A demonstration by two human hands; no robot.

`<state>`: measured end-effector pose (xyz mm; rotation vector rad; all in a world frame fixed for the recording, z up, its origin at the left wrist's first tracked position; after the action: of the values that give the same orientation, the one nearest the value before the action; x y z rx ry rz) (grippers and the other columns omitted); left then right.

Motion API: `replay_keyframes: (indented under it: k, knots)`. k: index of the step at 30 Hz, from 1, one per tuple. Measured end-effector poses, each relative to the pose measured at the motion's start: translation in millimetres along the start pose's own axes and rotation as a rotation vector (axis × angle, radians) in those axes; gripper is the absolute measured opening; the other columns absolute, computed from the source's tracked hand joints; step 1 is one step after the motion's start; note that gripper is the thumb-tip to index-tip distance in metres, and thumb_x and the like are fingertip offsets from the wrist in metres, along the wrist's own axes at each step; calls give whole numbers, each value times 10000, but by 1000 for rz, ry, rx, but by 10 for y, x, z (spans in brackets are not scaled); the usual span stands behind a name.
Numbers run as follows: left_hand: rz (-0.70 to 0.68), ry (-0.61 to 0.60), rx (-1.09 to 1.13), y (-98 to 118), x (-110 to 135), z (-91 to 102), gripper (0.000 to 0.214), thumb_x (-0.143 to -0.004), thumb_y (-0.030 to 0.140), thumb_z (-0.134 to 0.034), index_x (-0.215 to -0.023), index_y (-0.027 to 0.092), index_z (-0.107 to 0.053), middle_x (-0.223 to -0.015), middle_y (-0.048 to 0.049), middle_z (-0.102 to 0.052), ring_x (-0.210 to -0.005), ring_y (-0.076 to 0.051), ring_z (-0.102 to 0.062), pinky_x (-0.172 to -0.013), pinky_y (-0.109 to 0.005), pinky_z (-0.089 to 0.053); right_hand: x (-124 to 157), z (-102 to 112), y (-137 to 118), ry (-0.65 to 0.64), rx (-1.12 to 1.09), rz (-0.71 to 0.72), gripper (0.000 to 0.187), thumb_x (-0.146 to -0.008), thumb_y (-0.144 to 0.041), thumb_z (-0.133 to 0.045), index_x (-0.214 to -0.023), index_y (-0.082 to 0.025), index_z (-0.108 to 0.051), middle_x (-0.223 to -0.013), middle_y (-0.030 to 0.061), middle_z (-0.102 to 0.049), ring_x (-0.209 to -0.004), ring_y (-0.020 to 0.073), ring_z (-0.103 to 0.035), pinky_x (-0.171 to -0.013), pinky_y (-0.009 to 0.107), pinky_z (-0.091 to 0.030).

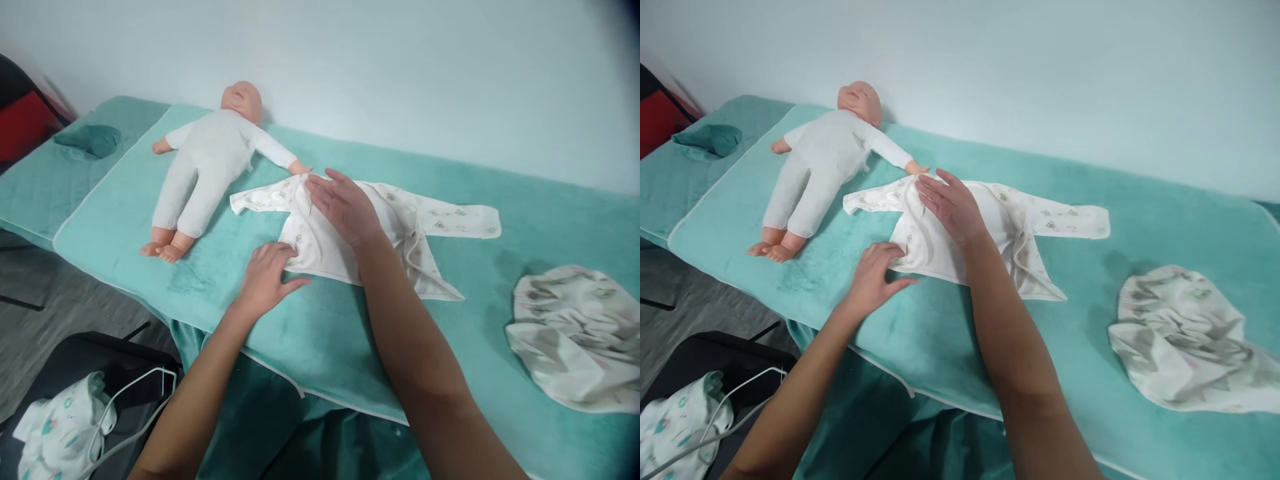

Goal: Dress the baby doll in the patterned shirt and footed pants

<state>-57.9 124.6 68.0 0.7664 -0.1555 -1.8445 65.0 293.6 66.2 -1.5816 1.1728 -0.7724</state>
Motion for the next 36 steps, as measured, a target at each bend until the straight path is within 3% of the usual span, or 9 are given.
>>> replay_keyframes:
  k: [4,7,11,15,18,22,25,30,36]
  knots:
    - [27,-82,-166,17,-5,-70,286,-978,326,-626,-1232,197,-637,-1220,-92,-693,-1134,-281,-584,-914,-424,-434,11,-139,-6,-72,31,19,460,-771,-450,-800,-1175,-340,-609,-1408,3,-671,-1371,218,-585,-1118,439,-521]
    - [47,-45,-201,-4,3,-35,195,-1009,226,-535,-1123,212,-692,-1110,-72,-709,-1047,-256,-587,-869,-407,-423,-35,-55,87,-12,47,16,390,-768,-415,-811,-1103,-310,-639,-1298,15,-725,-1262,210,-652,-1104,419,-516]
    - [30,-37,-189,8,-10,-33,280,-985,388,-617,-1207,231,-685,-1139,-72,-703,-1051,-262,-576,-859,-409,-415,-92,82,223,90,233,5,260,-789,-352,-757,-1006,-248,-660,-1054,28,-769,-984,193,-721,-991,427,-556]
    - [51,-21,-193,-19,-24,-34,181,-1001,291,-568,-1112,219,-692,-1059,-66,-701,-996,-255,-577,-827,-398,-411,-104,-78,204,-8,439,118,145,-801,-253,-700,-942,-218,-689,-1005,36,-772,-1027,201,-707,-1027,414,-528]
    - [188,154,-75,-198,36,112,127,-985,208,-533,-1029,200,-652,-951,-47,-674,-908,-217,-591,-811,-368,-440,-100,-148,183,-32,462,162,110,-833,-204,-639,-931,-216,-689,-1018,31,-772,-1036,193,-709,-1033,399,-526]
    - [469,563,94,-541,312,430,286,-899,125,-546,-1176,194,-555,-1006,-34,-594,-898,-172,-590,-814,-318,-501,-127,-39,131,74,491,190,189,-829,-109,-551,-942,-204,-670,-1033,38,-761,-1025,191,-706,-1032,393,-527]
    - [404,674,54,-470,354,553,526,-815,52,-528,-1322,186,-486,-1245,-106,-518,-1172,-216,-543,-943,-358,-517,-92,105,58,209,616,208,267,-825,-67,-478,-976,-199,-654,-1087,63,-744,-1062,212,-685,-1046,415,-518]
    - [293,461,-125,-337,192,423,439,-864,119,-566,-1297,184,-587,-1317,-138,-557,-1283,-271,-516,-1108,-465,-435,371,58,-245,311,971,389,339,-863,-99,-476,-1135,-192,-655,-1212,121,-696,-1197,284,-600,-1093,467,-469]
    - [503,407,-20,-626,249,333,246,-869,195,-554,-1089,192,-666,-1038,-69,-704,-984,-240,-641,-930,-404,-496,1273,328,-515,456,1345,385,344,-965,-208,-497,-1286,-199,-621,-1382,127,-646,-1287,314,-553,-1111,488,-410]
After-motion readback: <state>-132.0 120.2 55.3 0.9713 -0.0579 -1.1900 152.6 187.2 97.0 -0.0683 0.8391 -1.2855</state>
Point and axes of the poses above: each hand's wrist, its own x-axis away from the middle knuckle, its own z-axis out of the back of the hand, y = z × x, the point moved 10 cm from there along -x, towards the middle knuckle
